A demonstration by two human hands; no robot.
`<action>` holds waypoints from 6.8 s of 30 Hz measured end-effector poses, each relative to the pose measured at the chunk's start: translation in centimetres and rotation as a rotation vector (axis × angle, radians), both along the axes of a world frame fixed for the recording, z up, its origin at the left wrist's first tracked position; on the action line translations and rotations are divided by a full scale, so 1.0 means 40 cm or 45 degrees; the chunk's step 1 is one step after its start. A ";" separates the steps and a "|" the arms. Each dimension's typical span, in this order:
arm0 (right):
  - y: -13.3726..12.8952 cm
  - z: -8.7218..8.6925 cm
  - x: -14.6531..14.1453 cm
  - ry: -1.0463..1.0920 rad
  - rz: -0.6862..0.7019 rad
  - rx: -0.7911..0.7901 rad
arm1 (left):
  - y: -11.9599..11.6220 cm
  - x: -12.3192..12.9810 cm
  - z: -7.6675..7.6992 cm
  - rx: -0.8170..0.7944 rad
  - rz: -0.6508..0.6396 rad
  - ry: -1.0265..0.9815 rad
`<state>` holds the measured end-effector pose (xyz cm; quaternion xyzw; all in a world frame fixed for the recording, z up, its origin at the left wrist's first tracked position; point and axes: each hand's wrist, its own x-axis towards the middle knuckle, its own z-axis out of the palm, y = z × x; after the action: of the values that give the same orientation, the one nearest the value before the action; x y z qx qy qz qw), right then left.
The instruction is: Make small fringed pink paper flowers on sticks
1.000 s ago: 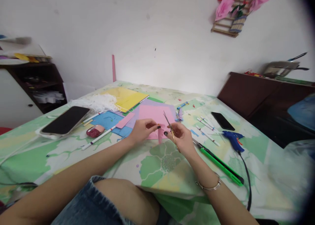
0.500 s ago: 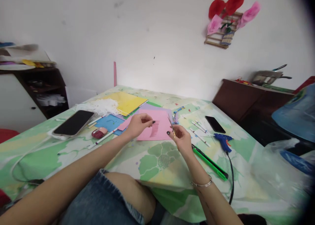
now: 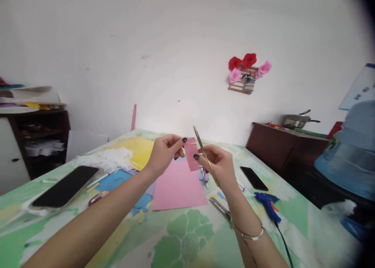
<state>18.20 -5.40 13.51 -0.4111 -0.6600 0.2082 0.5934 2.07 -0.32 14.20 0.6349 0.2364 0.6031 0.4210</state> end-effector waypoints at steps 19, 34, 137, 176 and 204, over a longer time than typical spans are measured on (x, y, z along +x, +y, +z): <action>0.058 -0.036 -0.058 -0.573 -0.361 0.299 | 0.066 -0.004 -0.034 -0.090 -0.026 -0.380; 0.084 -0.041 -0.013 -0.745 -0.522 0.411 | 0.040 -0.022 -0.022 -0.197 -0.226 -0.325; 0.081 -0.016 0.074 -1.065 -0.541 0.603 | 0.069 -0.054 -0.031 -0.130 -0.165 -0.078; 0.130 -0.305 0.028 -0.981 -0.442 -0.548 | 0.060 -0.026 -0.137 -0.226 -0.151 0.253; 0.130 -0.352 0.008 0.413 0.192 -0.516 | 0.097 -0.023 -0.304 -0.282 -0.131 0.915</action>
<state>18.50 -0.21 -0.58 -0.4324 -0.5298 0.4429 0.5798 1.15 3.54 2.02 0.7677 0.4008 0.2906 0.4070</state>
